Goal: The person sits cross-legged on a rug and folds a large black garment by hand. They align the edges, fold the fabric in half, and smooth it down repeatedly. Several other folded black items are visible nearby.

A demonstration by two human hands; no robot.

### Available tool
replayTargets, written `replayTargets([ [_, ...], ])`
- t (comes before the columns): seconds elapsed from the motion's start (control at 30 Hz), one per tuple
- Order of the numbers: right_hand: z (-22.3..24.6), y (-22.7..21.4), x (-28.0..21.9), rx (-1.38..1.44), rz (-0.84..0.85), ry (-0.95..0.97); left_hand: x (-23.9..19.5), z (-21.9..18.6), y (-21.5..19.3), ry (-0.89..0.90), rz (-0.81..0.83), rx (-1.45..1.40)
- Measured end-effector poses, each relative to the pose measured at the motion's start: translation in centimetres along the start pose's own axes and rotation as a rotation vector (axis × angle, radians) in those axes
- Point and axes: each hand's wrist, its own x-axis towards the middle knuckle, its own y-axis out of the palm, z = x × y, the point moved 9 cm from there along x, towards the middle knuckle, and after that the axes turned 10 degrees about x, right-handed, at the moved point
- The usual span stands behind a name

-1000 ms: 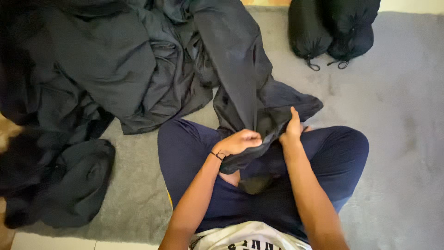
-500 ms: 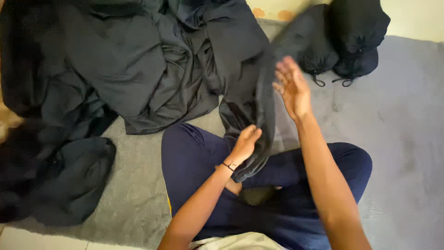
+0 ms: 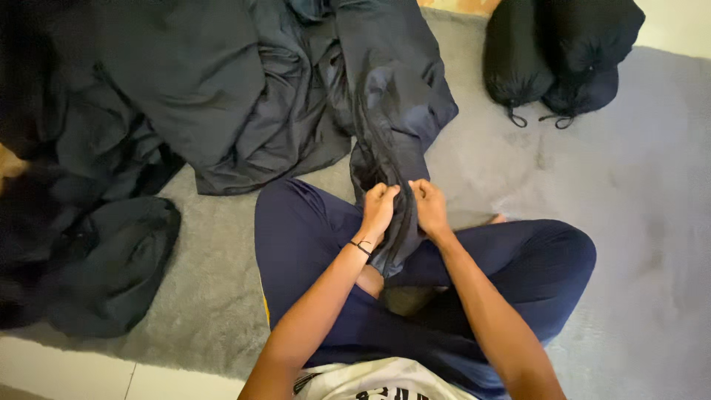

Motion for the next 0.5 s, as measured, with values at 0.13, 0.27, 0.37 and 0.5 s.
replayTargets([
  [0.13,5.8,-0.9,-1.9,-0.081,-0.031,-0.129,-0.2,-2.9,-2.5,0.062,-0.116,-0.026],
  [0.27,6.9,-2.8,-2.8,-0.070,-0.095,-0.088,-0.3,-4.8,-3.8,0.086,-0.167,-0.059],
  [0.37,8.4,-3.7,-4.1,-0.004,-0.149,-0.108,-0.3,-3.8,-2.7,0.037,-0.046,-0.111],
  [0.5,8.0,-4.0,-4.6,0.055,-0.170,-0.119,-1.2,-4.9,-1.7,0.026,0.021,-0.174],
])
